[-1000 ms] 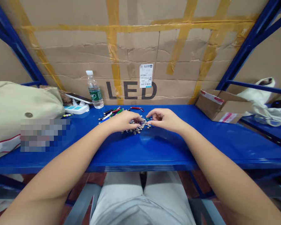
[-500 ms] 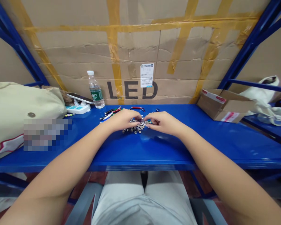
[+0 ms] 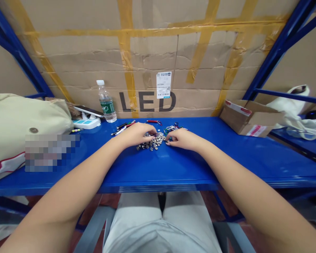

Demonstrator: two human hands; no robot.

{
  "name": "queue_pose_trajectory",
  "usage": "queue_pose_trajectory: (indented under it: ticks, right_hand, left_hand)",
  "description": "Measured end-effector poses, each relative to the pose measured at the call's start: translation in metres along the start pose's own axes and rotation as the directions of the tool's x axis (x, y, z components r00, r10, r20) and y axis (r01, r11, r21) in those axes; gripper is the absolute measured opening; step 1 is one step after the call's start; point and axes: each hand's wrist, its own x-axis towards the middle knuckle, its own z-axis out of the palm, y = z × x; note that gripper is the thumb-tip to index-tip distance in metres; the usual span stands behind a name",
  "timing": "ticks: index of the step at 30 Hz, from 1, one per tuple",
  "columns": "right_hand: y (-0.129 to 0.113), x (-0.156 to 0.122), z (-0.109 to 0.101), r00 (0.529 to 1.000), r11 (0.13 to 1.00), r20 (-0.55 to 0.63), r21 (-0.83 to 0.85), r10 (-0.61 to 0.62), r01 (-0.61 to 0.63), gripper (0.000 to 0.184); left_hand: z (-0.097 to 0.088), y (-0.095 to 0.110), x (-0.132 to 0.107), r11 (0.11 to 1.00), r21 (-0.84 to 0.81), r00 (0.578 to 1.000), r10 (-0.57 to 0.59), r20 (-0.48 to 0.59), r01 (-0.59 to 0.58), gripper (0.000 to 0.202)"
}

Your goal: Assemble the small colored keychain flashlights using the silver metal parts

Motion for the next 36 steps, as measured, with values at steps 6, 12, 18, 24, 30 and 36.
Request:
queue_pose_trajectory:
  ticks: [6,12,18,24,30,36]
  right_hand:
    - [-0.002,0.003,0.003,0.998,1.0,0.065,0.005,0.015,-0.015,0.021]
    - [0.007,0.007,0.009,0.999,0.999,0.026,-0.012,-0.034,0.034,0.026]
    - [0.006,0.005,0.007,0.999,0.998,-0.011,0.043,-0.049,0.049,0.025]
    - [0.003,-0.001,-0.001,0.996,0.994,0.086,0.111,-0.033,0.024,0.017]
    - [0.005,0.002,0.005,0.995,0.996,0.086,0.07,-0.054,0.048,0.021]
    - [0.007,0.006,0.011,0.997,0.997,0.017,-0.006,-0.074,0.074,0.024]
  left_hand:
    - [0.0,0.0,0.0,1.0,-0.001,1.0,0.018,0.001,-0.018,0.022]
    - [0.0,0.001,-0.001,1.0,-0.002,1.0,0.025,-0.003,-0.025,0.022]
    - [0.0,0.001,-0.001,1.0,-0.02,1.0,0.018,0.005,-0.018,0.022]
    - [0.0,0.001,-0.001,0.999,-0.013,0.999,0.038,0.002,-0.038,0.022]
    - [0.0,0.002,-0.001,0.999,-0.011,0.999,0.048,-0.005,-0.048,0.021]
    - [0.002,0.0,0.0,0.998,-0.009,0.998,0.062,0.003,-0.062,0.022]
